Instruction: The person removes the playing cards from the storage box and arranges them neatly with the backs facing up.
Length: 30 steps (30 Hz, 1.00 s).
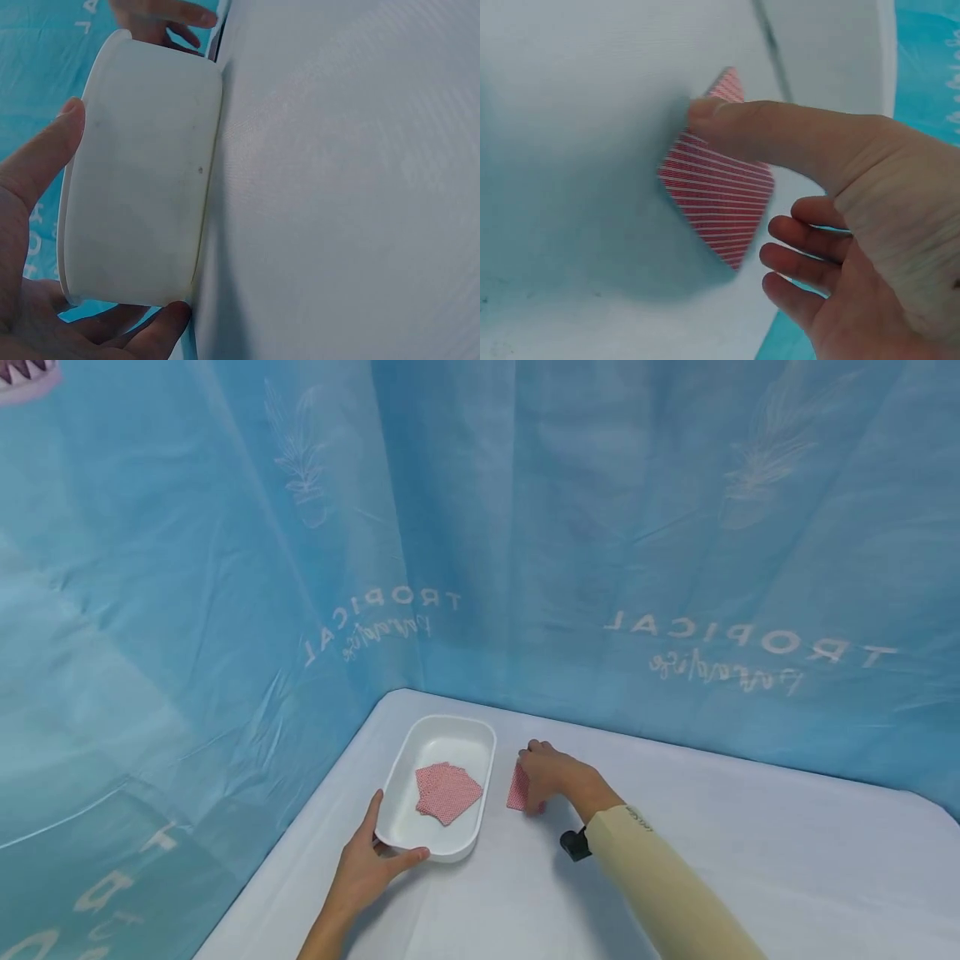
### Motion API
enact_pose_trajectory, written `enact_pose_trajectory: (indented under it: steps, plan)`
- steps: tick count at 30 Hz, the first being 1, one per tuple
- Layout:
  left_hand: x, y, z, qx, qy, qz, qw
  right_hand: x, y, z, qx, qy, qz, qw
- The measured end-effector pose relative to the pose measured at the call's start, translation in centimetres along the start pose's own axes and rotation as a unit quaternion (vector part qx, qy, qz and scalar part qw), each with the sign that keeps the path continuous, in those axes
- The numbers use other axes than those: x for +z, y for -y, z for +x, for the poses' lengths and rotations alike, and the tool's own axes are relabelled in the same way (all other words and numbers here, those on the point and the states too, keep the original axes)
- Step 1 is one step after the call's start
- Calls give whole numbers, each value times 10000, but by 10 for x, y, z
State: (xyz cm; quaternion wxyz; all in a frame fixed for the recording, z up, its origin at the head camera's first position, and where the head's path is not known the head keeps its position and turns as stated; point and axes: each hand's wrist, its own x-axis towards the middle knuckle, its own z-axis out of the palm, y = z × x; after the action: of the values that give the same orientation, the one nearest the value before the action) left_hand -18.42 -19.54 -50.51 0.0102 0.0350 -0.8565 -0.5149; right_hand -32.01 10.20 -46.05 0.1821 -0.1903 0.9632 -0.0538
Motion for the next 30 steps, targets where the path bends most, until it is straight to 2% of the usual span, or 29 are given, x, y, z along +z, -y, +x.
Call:
enact_pose_trajectory:
  steps: [6, 12, 20, 25, 30]
  plan:
    - [-1, -1, 0, 42, 66, 68, 9999, -18, 8, -7, 50, -61, 186, 9998]
    - [-2, -4, 2, 68, 148, 49, 9999, -31, 14, -8, 33, -361, 312, 9989]
    - [-16, 1, -7, -103, 49, 75, 9999, -38, 42, -3, -377, -833, 606, 9940]
    - [-11, -1, -8, -40, 147, 31, 9999, -41, 46, -7, -306, -1016, 787, 9912]
    - [-2, -3, -7, -40, 134, -35, 9999, -40, 49, -7, -163, -1209, 498, 9913]
